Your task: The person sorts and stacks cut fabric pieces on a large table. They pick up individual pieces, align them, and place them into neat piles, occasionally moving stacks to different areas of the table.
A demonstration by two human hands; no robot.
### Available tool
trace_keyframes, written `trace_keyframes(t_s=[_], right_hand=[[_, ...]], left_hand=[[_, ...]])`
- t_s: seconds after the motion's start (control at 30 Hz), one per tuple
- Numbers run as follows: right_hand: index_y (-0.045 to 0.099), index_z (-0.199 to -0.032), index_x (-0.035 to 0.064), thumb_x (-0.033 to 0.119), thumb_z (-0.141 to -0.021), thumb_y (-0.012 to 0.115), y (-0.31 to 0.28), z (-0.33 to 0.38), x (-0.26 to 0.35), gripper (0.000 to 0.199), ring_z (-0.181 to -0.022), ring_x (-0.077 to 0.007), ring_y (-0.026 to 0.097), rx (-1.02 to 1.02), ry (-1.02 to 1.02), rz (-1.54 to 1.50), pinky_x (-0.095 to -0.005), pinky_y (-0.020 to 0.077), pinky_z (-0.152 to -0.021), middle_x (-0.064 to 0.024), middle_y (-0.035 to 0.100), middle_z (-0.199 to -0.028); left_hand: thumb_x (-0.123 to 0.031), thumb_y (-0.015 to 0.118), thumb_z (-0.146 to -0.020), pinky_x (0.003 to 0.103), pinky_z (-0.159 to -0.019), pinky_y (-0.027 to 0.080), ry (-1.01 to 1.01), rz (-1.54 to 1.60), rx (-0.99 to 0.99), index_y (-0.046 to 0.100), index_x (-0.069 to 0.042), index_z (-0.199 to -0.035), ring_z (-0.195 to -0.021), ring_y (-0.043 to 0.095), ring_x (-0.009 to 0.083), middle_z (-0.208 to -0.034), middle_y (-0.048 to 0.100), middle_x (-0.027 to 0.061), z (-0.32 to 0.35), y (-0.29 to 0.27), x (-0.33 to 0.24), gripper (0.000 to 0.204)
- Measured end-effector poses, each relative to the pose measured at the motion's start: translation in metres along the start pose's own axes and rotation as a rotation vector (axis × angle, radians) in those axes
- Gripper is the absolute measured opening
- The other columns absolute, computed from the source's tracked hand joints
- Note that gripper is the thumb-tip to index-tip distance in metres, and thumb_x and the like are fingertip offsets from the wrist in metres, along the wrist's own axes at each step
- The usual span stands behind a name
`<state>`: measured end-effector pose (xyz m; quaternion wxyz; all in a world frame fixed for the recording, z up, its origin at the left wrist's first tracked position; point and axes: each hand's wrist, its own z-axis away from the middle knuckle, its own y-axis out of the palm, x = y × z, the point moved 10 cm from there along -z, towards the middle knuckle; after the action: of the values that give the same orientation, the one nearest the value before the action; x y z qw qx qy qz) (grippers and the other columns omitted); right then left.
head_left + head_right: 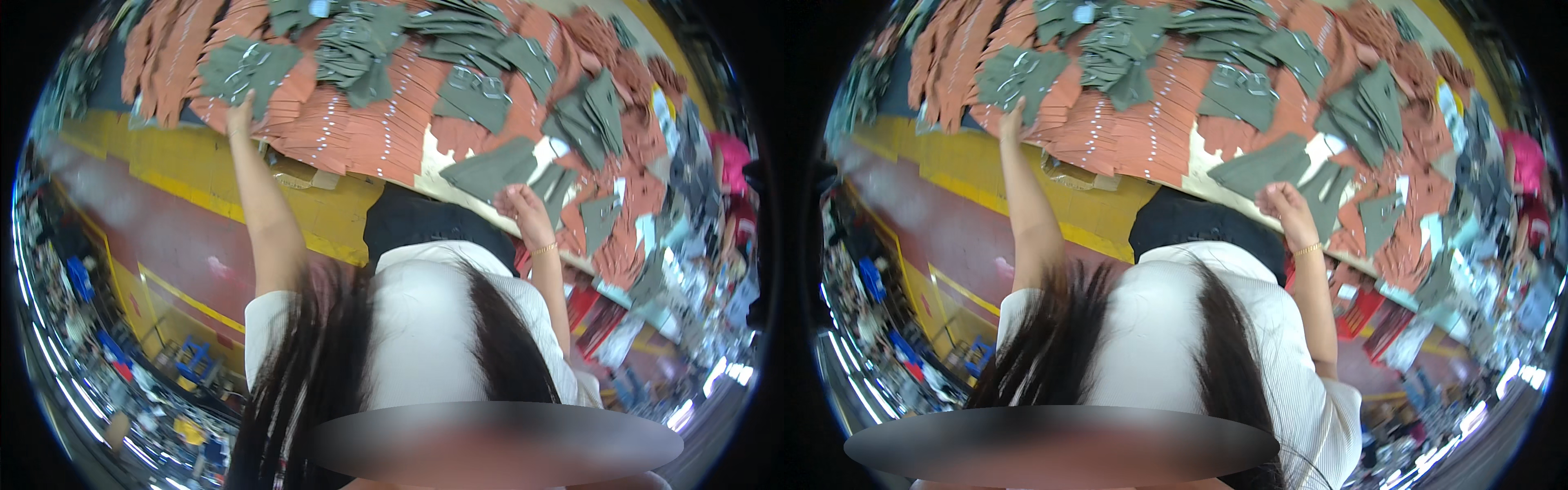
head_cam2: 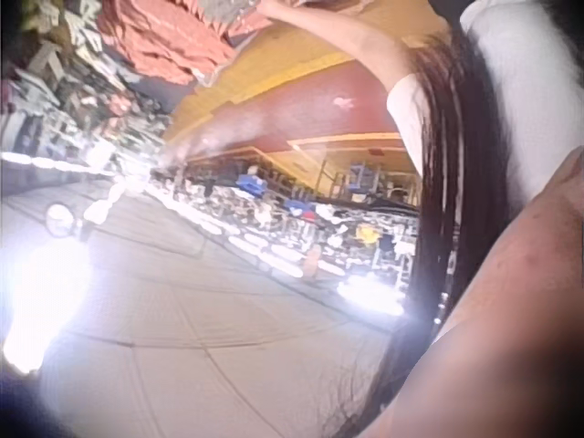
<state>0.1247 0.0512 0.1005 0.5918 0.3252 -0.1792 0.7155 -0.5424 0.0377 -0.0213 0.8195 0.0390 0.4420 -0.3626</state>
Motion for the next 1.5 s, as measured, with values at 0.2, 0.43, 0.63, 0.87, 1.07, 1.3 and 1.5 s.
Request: trace_keyframes(t_s=[0.2,0.43,0.63,0.87,1.07,1.3,1.5], right_hand=[[0.058,-0.095,0.0024,0.028,-0.09,0.058,-0.093,-0.002,-0.028,0.026,-0.08,-0.014,0.061,-0.327,-0.132,0.227,-0.0282,0.0473,-0.074,-0.0051,0.064,-0.082],[0.063,-0.091,0.0013,0.025,-0.082,0.062,-0.173,0.019,-0.072,0.026,-0.086,-0.0325,0.064,-0.671,-0.111,0.695,-0.0385,0.049,-0.077,-0.019,0.066,-0.09],[0.062,-0.103,0.0054,0.025,-0.08,0.063,-0.216,0.035,-0.11,0.03,-0.099,-0.0374,0.056,-0.925,-0.098,0.898,-0.0442,0.046,-0.084,-0.0191,0.057,-0.106],[0.054,-0.121,0.0097,0.03,-0.077,0.066,-0.246,0.044,-0.135,0.05,-0.104,-0.0393,0.052,-1.08,-0.001,0.853,-0.0472,0.0444,-0.087,-0.0177,0.052,-0.115],[0.053,-0.122,0.0069,0.032,-0.076,0.069,-0.237,0.029,-0.126,0.055,-0.11,-0.0343,0.048,-1.065,0.025,0.966,-0.0444,0.0418,-0.092,-0.0147,0.05,-0.12],[0.055,-0.102,0.0069,0.025,-0.074,0.071,-0.23,0.041,-0.105,0.037,-0.1,-0.0346,0.053,-1.089,0.004,0.974,-0.0418,0.0443,-0.086,-0.0144,0.054,-0.107],[0.046,-0.093,0.0044,0.011,-0.08,0.066,-0.197,0.052,-0.041,0.025,-0.084,-0.0376,0.062,-0.9,-0.163,0.795,-0.0468,0.0466,-0.069,-0.0186,0.063,-0.085]], left_hand=[[-0.052,0.075,-0.068,0.039,-0.064,0.05,0.743,-0.751,-0.686,0.054,0.005,-0.095,-0.079,0.061,0.032,-0.086,0.06,0.02,0.117,-0.033,-0.095,0.066],[-0.016,0.062,-0.084,0.034,-0.08,0.044,1.037,-0.559,0.327,0.061,0.0,-0.09,-0.085,0.056,0.0219,-0.094,0.06,0.0117,0.285,0.214,-0.05,0.018],[-0.017,0.064,-0.08,0.039,-0.082,0.046,0.932,-0.888,1.065,0.061,0.0,-0.101,-0.094,0.057,0.0308,-0.1,0.058,0.0171,0.408,0.363,0.102,0.027],[-0.017,0.073,-0.072,0.042,-0.085,0.046,1.095,-1.22,0.938,0.049,0.003,-0.113,-0.099,0.057,0.0376,-0.104,0.056,0.0253,0.413,0.393,0.151,0.051],[-0.02,0.075,-0.07,0.042,-0.083,0.048,1.03,-1.399,0.839,0.047,0.004,-0.105,-0.096,0.058,0.0394,-0.103,0.057,0.0261,0.409,0.395,0.157,0.051],[-0.025,0.076,-0.071,0.043,-0.083,0.048,0.861,-1.402,0.748,0.047,0.005,-0.107,-0.096,0.06,0.0377,-0.102,0.058,0.0258,0.394,0.382,0.156,0.055],[-0.024,0.076,-0.071,0.043,-0.08,0.049,0.867,-1.326,0.749,0.048,0.004,-0.109,-0.094,0.06,0.0379,-0.102,0.058,0.025,0.389,0.378,0.153,0.054]])
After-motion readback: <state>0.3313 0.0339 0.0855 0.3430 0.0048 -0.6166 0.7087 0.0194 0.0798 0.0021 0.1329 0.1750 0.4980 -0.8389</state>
